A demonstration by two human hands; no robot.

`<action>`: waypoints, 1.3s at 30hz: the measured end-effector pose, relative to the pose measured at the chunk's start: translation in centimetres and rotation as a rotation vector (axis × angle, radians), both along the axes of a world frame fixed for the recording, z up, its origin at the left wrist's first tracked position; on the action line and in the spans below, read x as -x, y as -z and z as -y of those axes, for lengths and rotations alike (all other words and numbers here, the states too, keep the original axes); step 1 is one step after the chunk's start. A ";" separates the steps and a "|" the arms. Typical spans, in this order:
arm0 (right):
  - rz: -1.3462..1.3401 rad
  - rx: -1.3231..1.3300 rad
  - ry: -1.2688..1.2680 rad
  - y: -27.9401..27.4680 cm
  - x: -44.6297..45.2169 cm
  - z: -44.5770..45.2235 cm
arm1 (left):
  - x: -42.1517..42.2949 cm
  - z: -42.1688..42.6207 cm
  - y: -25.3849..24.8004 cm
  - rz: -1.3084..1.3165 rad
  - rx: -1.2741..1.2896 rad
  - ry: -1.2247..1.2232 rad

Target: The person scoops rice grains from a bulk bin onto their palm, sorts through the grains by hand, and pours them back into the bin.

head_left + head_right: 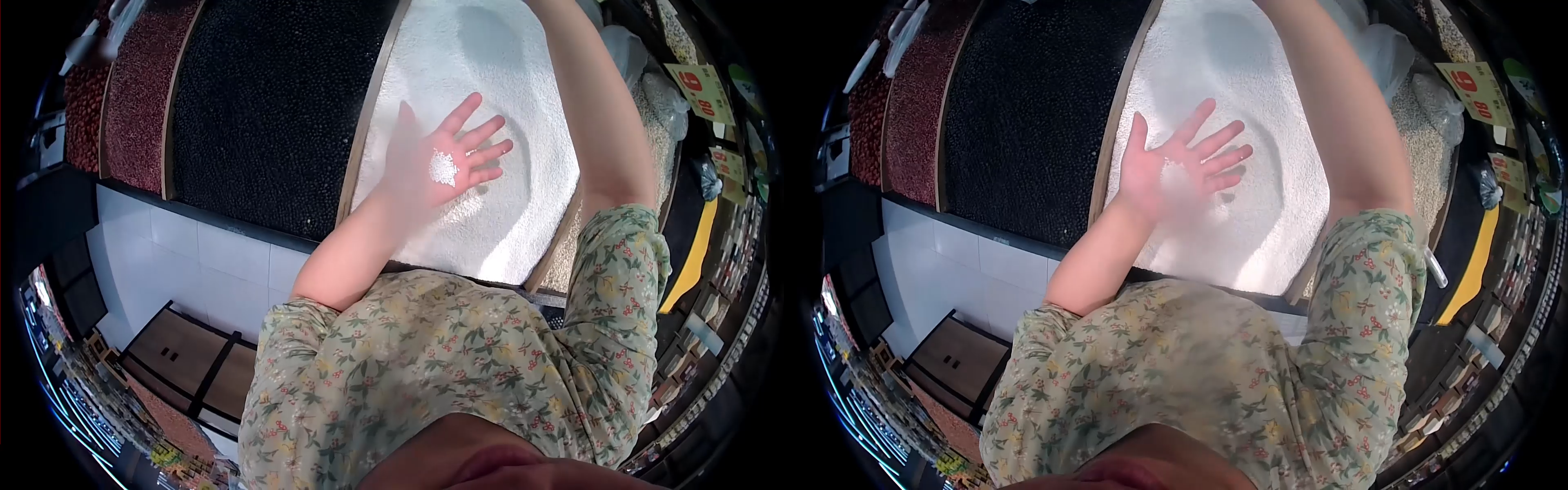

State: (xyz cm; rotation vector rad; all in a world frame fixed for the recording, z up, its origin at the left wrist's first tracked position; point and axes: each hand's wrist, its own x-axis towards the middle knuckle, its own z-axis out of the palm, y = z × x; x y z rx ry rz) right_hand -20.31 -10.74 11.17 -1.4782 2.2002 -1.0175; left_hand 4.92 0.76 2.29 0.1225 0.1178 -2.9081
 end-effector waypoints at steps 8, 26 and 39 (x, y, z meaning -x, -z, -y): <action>0.202 0.043 -0.137 1.3 -4.6 -19.0 | 0.6 -0.3 0.1 0.031 -0.002 -0.004; -0.104 0.148 -0.070 2.7 -13.7 -27.2 | 2.1 -3.7 -1.9 -0.067 0.035 0.098; -0.232 0.018 -0.153 2.4 -13.7 -26.9 | 1.8 -4.0 -2.1 -0.029 0.093 0.136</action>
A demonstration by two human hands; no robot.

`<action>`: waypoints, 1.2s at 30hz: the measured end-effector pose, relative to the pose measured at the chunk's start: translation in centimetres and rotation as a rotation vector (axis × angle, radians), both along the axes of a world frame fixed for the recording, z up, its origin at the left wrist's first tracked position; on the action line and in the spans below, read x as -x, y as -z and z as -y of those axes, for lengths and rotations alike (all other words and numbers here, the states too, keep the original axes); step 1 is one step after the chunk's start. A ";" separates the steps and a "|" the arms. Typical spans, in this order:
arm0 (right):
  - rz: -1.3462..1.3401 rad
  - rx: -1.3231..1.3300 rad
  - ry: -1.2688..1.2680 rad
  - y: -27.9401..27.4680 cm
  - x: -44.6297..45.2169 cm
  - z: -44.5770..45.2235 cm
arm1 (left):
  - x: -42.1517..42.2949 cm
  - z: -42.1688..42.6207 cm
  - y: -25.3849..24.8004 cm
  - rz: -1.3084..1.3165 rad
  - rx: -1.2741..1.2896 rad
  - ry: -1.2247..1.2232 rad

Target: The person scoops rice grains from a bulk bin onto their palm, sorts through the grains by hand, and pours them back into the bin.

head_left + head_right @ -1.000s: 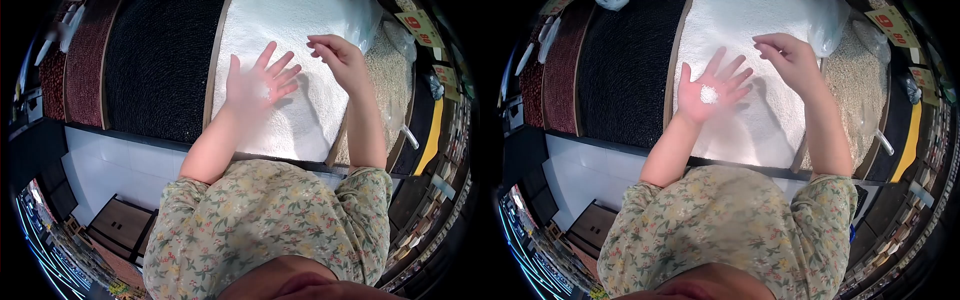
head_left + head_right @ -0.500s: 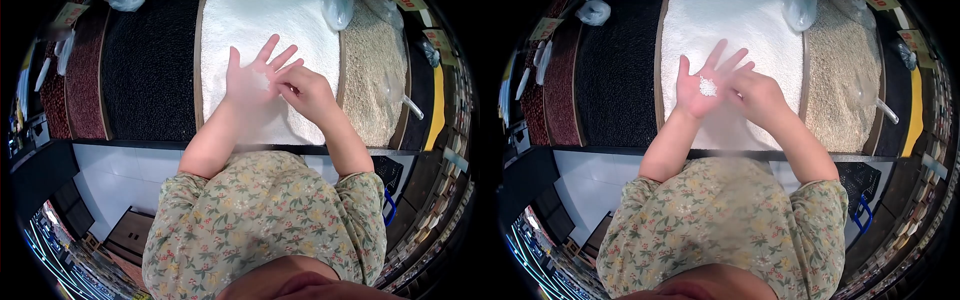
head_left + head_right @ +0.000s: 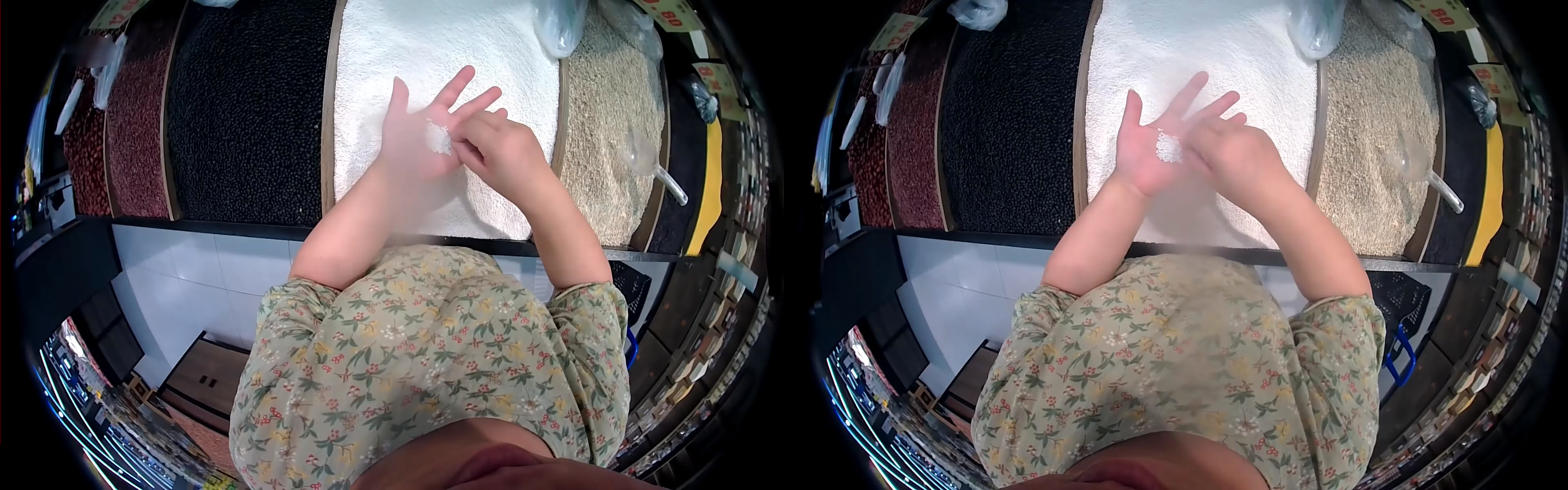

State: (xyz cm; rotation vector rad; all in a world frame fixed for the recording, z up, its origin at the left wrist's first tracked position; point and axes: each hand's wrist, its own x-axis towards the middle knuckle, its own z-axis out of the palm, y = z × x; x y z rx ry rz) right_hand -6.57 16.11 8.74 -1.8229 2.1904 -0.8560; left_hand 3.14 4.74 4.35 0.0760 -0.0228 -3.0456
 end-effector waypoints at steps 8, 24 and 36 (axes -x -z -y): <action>-0.014 -0.066 -0.013 0.5 0.1 0.2 | -0.1 0.0 0.6 -0.005 -0.037 0.019; 0.602 0.037 0.163 0.7 1.5 -0.6 | -0.2 1.3 2.4 -0.009 -0.284 -0.002; 0.801 0.025 0.212 1.0 1.3 0.0 | 0.3 2.0 2.3 -0.027 -0.275 0.016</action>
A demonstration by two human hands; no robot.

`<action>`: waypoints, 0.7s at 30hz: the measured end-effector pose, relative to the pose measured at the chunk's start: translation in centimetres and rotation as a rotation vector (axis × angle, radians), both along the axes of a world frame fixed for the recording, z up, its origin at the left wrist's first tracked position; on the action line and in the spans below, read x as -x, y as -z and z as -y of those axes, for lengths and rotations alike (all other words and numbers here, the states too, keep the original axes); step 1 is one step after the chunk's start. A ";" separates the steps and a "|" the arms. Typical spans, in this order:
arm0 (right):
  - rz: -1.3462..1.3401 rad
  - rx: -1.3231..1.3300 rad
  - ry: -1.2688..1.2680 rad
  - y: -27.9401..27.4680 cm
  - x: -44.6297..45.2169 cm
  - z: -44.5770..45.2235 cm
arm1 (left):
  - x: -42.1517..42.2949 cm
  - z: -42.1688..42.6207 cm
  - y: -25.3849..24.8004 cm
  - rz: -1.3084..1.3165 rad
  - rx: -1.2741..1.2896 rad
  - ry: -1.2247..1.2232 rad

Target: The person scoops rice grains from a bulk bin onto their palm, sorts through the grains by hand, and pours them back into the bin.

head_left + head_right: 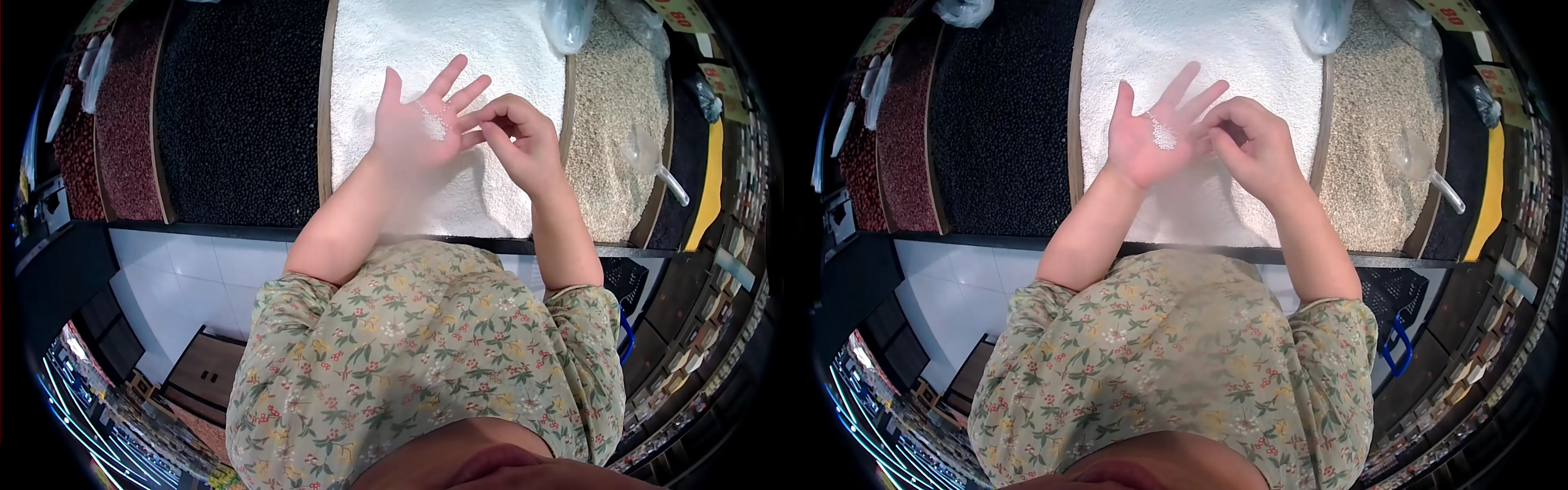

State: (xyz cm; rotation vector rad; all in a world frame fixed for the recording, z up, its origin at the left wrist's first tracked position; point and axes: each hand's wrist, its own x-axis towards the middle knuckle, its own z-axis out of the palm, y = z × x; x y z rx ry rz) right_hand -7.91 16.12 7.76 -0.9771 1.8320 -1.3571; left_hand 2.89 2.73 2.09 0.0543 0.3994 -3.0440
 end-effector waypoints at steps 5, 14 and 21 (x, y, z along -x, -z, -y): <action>-0.056 0.012 0.013 0.5 0.1 0.1 | -0.1 0.2 0.0 0.083 0.163 -0.046; -0.132 -0.032 0.012 -0.3 -0.2 0.8 | -0.2 0.3 0.7 -0.030 0.067 -0.023; -0.269 -0.032 -0.055 0.1 0.0 1.1 | -0.1 0.3 0.3 -0.007 0.100 -0.045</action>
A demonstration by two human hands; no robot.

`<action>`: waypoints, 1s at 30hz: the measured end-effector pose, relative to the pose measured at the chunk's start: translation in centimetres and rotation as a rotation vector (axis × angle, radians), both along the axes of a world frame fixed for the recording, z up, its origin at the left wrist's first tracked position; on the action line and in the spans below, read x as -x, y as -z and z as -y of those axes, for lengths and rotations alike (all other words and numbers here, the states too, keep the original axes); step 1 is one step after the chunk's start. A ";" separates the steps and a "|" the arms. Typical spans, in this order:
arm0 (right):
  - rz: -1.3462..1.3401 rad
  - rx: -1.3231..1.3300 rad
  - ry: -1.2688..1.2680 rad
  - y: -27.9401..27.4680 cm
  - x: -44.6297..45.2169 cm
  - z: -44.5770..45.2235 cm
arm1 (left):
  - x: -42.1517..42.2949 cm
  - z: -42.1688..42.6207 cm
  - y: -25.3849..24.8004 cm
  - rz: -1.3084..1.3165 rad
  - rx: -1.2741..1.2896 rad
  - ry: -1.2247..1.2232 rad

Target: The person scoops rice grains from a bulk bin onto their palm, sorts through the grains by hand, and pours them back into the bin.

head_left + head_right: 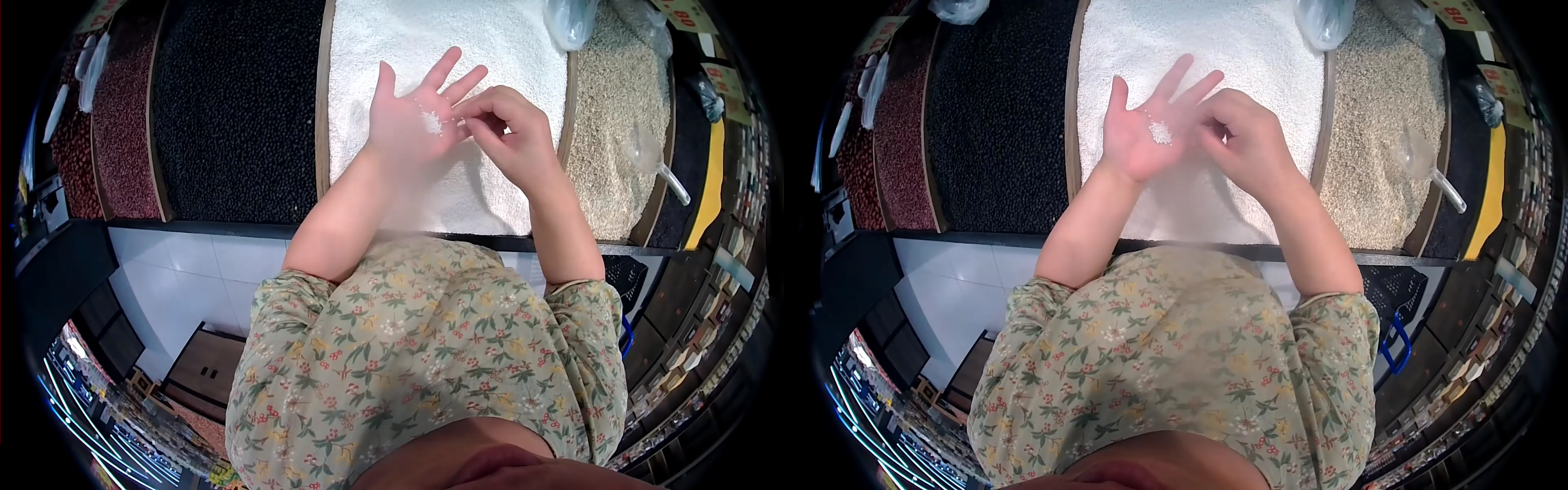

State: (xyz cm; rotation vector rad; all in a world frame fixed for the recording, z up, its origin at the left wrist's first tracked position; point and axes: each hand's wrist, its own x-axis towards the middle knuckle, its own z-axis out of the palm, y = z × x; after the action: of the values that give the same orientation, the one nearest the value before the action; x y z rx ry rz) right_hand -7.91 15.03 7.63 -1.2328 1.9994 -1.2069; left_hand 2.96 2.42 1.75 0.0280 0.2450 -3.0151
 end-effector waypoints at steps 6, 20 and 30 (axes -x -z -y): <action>-0.075 -0.020 -0.019 0.2 0.0 -0.1 | -0.1 -0.3 -0.4 0.094 0.143 -0.002; -0.062 0.010 -0.028 0.4 -0.3 -0.2 | -0.2 -0.1 0.2 -0.098 -0.091 0.009; -0.156 -0.015 -0.083 -0.9 -0.9 0.2 | -0.4 -0.2 0.7 -0.140 -0.115 0.005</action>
State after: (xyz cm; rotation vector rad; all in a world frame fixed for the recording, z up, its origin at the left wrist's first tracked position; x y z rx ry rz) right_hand -7.02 14.83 8.49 -1.4263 2.0406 -1.0835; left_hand 3.36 2.60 1.05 -0.1726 0.4320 -3.0074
